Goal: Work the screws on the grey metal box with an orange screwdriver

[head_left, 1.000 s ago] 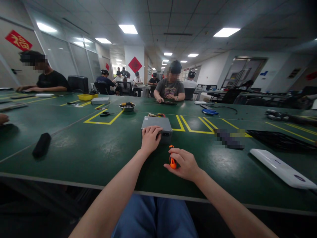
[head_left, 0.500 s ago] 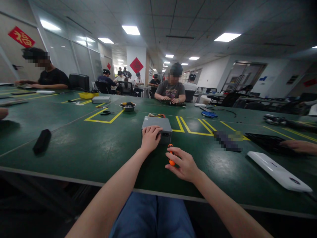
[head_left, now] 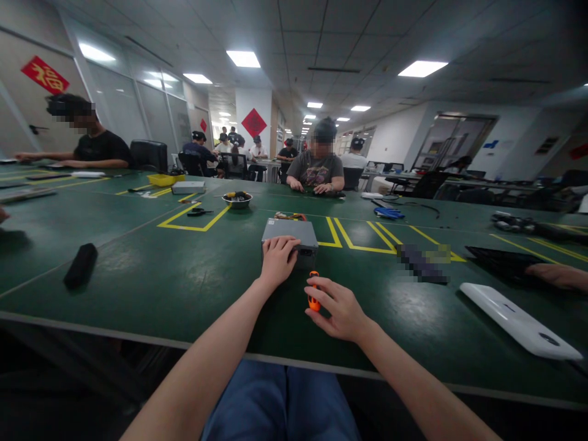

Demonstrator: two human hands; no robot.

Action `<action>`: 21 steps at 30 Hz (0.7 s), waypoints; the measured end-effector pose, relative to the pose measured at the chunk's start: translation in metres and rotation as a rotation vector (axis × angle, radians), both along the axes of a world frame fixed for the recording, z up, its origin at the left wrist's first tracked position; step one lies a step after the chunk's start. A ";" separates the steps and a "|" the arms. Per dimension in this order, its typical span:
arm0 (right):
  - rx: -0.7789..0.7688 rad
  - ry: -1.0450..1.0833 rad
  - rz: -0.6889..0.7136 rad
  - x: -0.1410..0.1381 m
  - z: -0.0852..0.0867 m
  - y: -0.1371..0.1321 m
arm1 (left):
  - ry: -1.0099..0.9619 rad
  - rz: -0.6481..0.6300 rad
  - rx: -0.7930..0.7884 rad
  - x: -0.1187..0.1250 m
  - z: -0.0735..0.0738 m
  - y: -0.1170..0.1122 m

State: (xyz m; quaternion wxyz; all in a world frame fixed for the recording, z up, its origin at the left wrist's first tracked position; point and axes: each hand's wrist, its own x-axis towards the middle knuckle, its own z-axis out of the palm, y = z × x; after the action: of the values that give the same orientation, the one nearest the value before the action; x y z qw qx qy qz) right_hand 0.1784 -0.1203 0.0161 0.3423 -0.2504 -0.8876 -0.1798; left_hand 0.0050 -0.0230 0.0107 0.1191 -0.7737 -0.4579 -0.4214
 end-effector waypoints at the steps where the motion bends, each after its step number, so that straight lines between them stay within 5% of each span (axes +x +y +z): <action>1: 0.007 0.015 0.005 0.000 0.000 0.000 | 0.001 0.000 -0.002 0.000 0.000 0.000; 7: 0.051 0.198 -0.001 0.002 -0.002 0.002 | -0.011 -0.011 -0.002 0.000 -0.001 0.001; 14: -0.042 0.016 -0.010 0.007 0.000 -0.002 | -0.012 -0.009 0.008 0.000 -0.002 0.003; 21: 0.018 0.201 0.028 0.007 -0.003 0.001 | -0.012 -0.013 0.004 0.000 -0.001 0.002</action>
State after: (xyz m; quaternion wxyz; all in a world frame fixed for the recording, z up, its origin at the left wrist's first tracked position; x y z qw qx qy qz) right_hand 0.1853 -0.1195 0.0127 0.4345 -0.2515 -0.8505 -0.1568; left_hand 0.0047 -0.0212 0.0097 0.1150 -0.7739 -0.4527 -0.4276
